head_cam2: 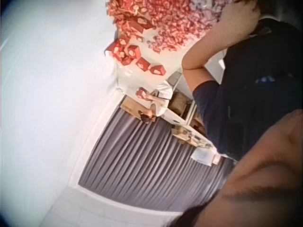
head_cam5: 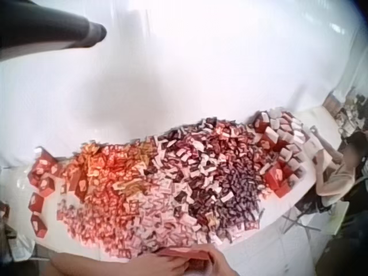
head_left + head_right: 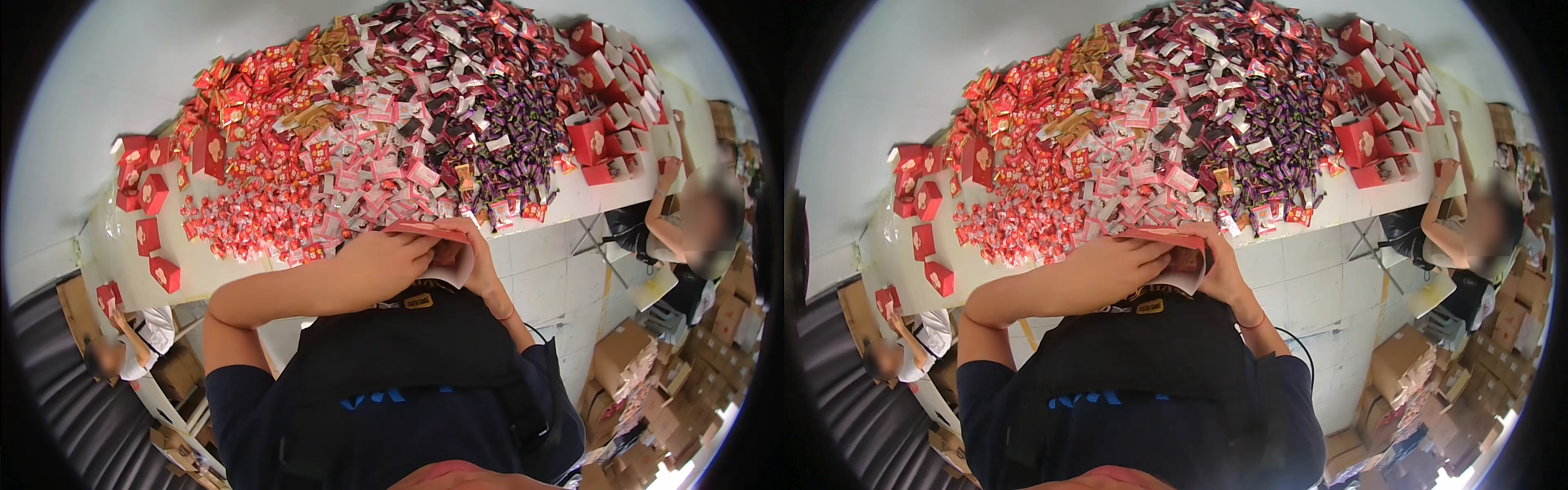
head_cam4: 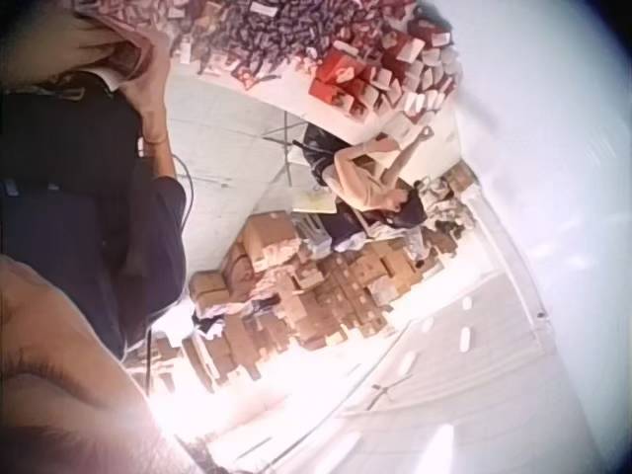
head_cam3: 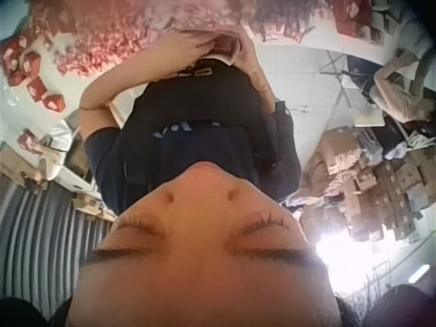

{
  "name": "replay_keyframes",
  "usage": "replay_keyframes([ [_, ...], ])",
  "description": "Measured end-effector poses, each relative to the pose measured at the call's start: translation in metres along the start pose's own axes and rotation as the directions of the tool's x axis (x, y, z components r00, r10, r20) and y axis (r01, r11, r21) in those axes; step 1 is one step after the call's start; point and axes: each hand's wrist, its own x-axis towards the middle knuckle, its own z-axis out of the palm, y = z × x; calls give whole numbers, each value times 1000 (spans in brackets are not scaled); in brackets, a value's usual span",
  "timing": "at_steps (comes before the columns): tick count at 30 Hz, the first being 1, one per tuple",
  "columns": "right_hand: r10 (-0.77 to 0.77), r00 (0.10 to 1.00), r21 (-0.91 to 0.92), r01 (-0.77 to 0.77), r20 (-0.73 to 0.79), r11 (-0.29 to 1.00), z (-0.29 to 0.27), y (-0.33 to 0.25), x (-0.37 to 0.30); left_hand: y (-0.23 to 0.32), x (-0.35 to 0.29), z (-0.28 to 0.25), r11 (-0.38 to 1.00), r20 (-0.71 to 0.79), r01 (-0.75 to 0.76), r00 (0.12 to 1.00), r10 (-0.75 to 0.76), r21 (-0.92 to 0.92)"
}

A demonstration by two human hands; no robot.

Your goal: The person repeatedly picks small wrapped candies from a large pile on a table and places them into small red boxes. The person handles the candies by hand and arranges them inside the boxes, which are then set aside.

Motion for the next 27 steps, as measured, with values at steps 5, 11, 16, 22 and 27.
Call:
replay_keyframes([
  [5,-132,991,-23,132,-24,991,-9,-14,10,-20,-34,-19,916,-331,140,903,-274,-376],
  [11,-260,966,-15,260,14,965,0,-19,32,-19,-44,72,532,-183,312,706,-685,-787],
  [16,-164,977,-40,171,133,985,9,1,36,-29,-42,111,572,-293,212,690,-662,-792],
  [22,52,976,74,-69,211,995,-4,11,21,-42,-44,125,323,-85,238,672,-736,-916],
  [27,187,979,265,-201,80,943,-13,24,3,-55,-36,129,348,-29,278,744,-668,-896],
])
